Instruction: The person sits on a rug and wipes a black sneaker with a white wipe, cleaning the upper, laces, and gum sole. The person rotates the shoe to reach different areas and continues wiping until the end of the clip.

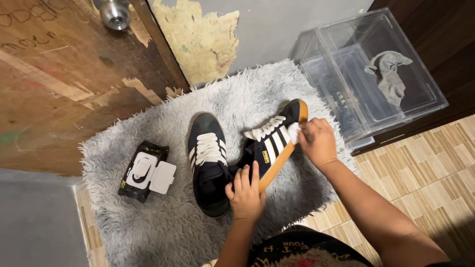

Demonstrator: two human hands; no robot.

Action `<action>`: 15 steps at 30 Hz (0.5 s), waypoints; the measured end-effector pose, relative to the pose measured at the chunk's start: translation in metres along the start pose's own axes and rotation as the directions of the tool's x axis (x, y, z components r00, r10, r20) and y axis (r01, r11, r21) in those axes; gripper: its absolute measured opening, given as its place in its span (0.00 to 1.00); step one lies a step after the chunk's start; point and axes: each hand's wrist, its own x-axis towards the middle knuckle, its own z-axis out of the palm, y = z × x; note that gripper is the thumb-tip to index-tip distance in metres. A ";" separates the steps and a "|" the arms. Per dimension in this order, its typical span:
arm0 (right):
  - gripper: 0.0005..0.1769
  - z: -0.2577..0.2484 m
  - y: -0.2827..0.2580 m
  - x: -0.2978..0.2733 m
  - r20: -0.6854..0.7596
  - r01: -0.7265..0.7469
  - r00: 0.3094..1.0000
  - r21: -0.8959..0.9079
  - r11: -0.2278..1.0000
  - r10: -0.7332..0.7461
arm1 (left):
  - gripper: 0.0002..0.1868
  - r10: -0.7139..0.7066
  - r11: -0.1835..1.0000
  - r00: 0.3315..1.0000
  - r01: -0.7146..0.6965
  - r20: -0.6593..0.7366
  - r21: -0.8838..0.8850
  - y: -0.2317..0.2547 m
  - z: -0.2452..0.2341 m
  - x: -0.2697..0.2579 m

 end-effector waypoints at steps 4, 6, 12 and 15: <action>0.06 0.015 -0.033 0.003 0.050 0.019 0.999 0.039 0.999 -0.021 | 0.44 0.014 1.000 1.000 -0.014 -0.009 0.003 0.003 -0.004 0.003; 0.06 0.023 -0.058 -0.003 0.085 0.044 0.995 0.002 0.999 -0.044 | 0.44 0.017 1.000 1.000 -0.017 -0.003 0.020 0.004 -0.005 0.004; 0.07 0.024 -0.084 -0.013 0.150 0.094 0.983 0.103 0.990 -0.109 | 0.43 0.001 0.999 1.000 -0.001 0.009 0.038 0.007 -0.006 0.005; 0.07 0.019 -0.061 -0.003 0.224 0.171 0.956 0.093 0.981 -0.188 | 0.44 -0.006 0.998 1.000 0.005 0.022 0.057 0.012 -0.006 0.004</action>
